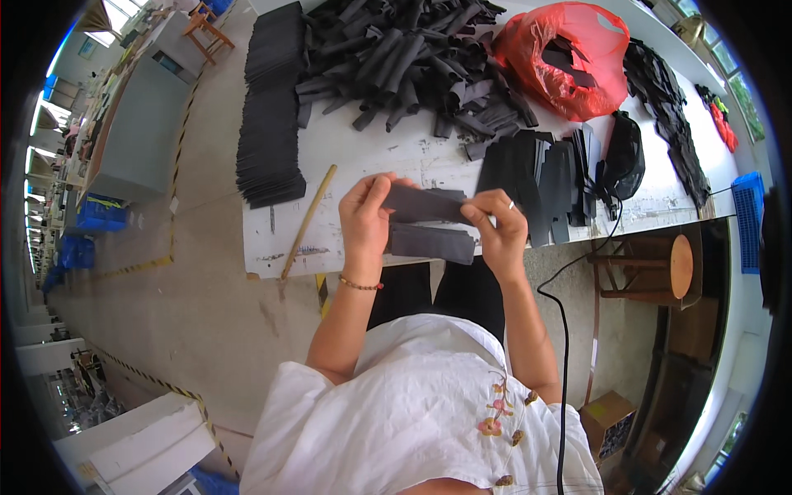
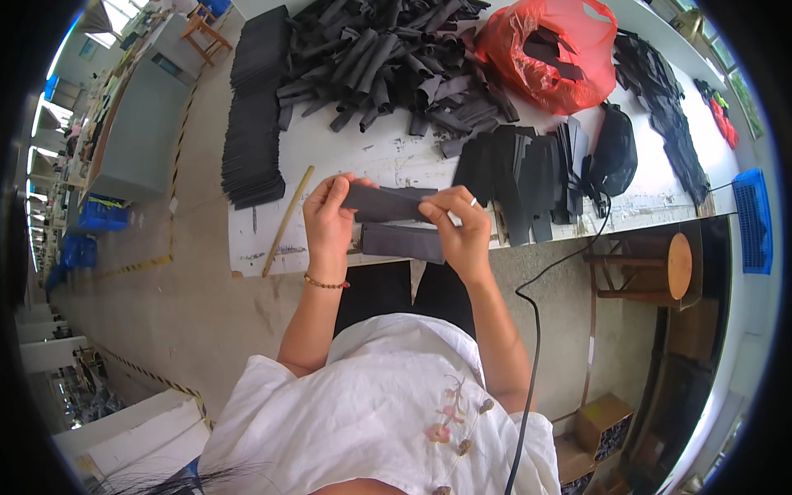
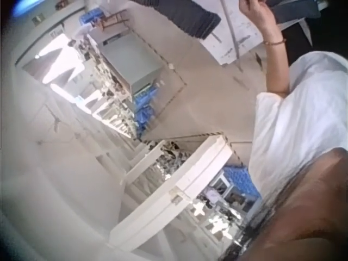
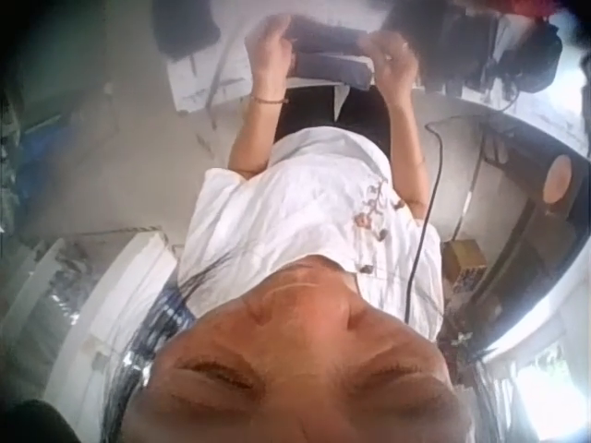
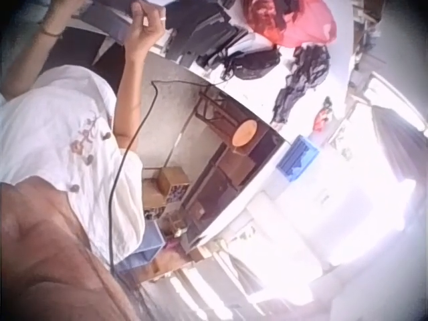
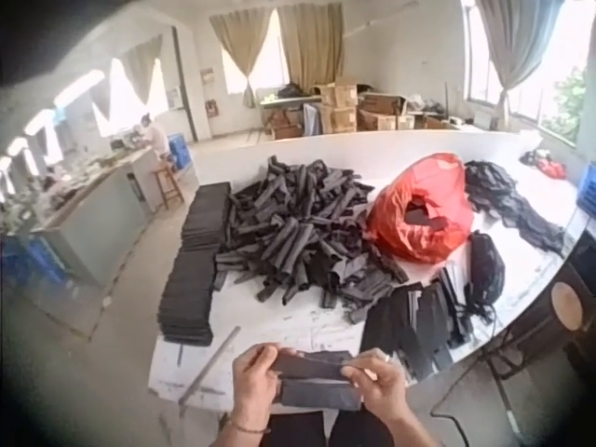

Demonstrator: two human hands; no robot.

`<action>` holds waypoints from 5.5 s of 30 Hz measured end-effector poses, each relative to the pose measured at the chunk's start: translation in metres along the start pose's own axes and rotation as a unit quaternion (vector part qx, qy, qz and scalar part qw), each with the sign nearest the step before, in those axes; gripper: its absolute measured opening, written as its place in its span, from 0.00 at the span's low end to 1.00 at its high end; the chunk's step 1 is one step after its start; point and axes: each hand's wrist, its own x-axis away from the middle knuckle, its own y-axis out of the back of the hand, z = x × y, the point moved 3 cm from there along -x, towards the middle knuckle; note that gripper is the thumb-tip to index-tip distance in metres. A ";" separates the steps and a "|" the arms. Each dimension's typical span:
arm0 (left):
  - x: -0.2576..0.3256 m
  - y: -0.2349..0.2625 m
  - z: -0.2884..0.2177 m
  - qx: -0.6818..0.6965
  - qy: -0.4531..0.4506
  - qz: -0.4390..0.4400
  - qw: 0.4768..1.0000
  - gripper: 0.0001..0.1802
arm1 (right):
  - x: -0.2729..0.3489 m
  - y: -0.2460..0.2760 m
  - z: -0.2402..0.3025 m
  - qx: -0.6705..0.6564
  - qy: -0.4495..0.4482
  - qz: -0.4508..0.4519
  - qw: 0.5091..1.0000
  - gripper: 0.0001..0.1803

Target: Manually matching and assembling black foam or rubber strips at a workbench.

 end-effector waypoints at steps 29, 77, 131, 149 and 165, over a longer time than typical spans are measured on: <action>-0.039 0.037 0.032 -0.521 -0.099 0.019 0.848 0.17 | -0.003 -0.013 -0.090 0.245 -0.164 0.007 0.955 0.09; -0.059 0.006 0.039 0.035 0.152 -0.019 0.988 0.24 | -0.003 0.039 -0.035 0.087 -0.117 -0.061 0.987 0.11; 0.007 -0.056 0.026 0.123 0.079 0.075 0.986 0.14 | 0.012 -0.018 0.028 0.247 0.133 0.082 0.956 0.20; 0.006 -0.062 0.025 0.196 0.032 0.019 0.980 0.18 | 0.002 -0.010 0.009 0.164 0.141 0.124 0.969 0.07; 0.015 -0.062 0.033 0.231 0.010 -0.004 0.973 0.18 | -0.005 -0.021 0.007 0.120 0.110 0.126 0.979 0.07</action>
